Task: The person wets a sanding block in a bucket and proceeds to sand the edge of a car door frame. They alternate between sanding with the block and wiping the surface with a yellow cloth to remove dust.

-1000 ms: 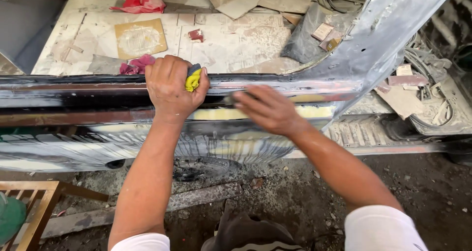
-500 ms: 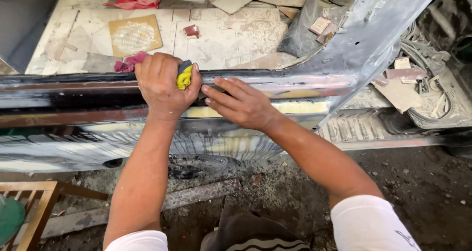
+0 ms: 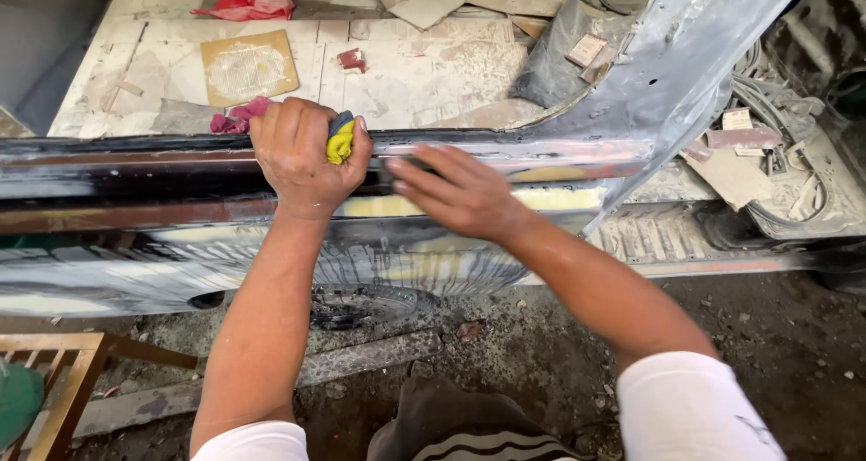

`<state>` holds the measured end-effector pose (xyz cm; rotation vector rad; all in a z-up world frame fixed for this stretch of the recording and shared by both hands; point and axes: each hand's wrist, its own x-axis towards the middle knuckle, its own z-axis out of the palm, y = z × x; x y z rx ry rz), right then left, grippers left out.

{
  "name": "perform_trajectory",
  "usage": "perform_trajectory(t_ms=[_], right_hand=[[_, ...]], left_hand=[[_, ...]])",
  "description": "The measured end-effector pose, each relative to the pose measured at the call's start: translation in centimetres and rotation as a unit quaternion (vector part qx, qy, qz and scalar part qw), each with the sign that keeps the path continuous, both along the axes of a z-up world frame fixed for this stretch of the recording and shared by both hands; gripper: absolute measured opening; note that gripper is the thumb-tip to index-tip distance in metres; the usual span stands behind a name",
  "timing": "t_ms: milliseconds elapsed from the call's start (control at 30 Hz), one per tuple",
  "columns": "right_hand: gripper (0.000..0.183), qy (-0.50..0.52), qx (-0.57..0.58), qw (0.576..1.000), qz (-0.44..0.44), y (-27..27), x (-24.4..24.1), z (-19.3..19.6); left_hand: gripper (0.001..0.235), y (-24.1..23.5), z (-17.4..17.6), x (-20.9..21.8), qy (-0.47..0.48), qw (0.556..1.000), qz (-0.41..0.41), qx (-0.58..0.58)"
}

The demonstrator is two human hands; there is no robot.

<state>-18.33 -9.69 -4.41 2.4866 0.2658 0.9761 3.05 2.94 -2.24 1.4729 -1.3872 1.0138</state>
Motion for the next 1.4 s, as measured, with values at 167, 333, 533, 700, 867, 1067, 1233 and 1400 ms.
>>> perform_trajectory(t_ms=[167, 333, 533, 700, 867, 1067, 1233, 1400], right_hand=[[0.028, -0.020, 0.009, 1.000, -0.017, -2.1, -3.7, -0.7], [0.022, -0.071, -0.070, 0.988, -0.118, -7.6, -15.2, -1.6], [0.019, -0.057, -0.036, 0.997, -0.049, -5.1, -7.7, -2.2], [0.025, -0.003, -0.019, 0.999, -0.028, -2.5, -4.3, -1.3], [0.021, -0.075, -0.032, 0.986, -0.145, -7.7, -16.8, -3.5], [0.015, -0.129, -0.005, 0.968, -0.215, -6.6, -19.2, -2.5], [0.012, -0.144, 0.017, 0.968, -0.206, -6.4, -18.7, -3.1], [0.018, -0.135, 0.021, 0.968, -0.209, -6.3, -18.6, -2.9]], left_hand=[[0.025, 0.1, -0.1, 0.6, -0.005, 1.000, -0.014, 0.013], [0.025, -0.1, -0.2, 0.1, 0.000, 1.000, -0.007, 0.005], [0.025, -0.7, 0.2, -0.9, -0.030, 0.999, 0.011, -0.009], [0.027, -0.7, 0.1, -1.5, -0.033, 0.999, -0.013, 0.011], [0.027, -0.5, 0.2, -1.4, -0.046, 0.998, -0.032, 0.024], [0.031, -6.4, 1.3, -9.7, -0.096, 0.983, -0.138, 0.071], [0.036, -11.1, 2.6, -16.9, -0.134, 0.979, -0.128, 0.084], [0.031, -8.2, 2.8, -12.3, -0.086, 0.977, -0.144, 0.134]])
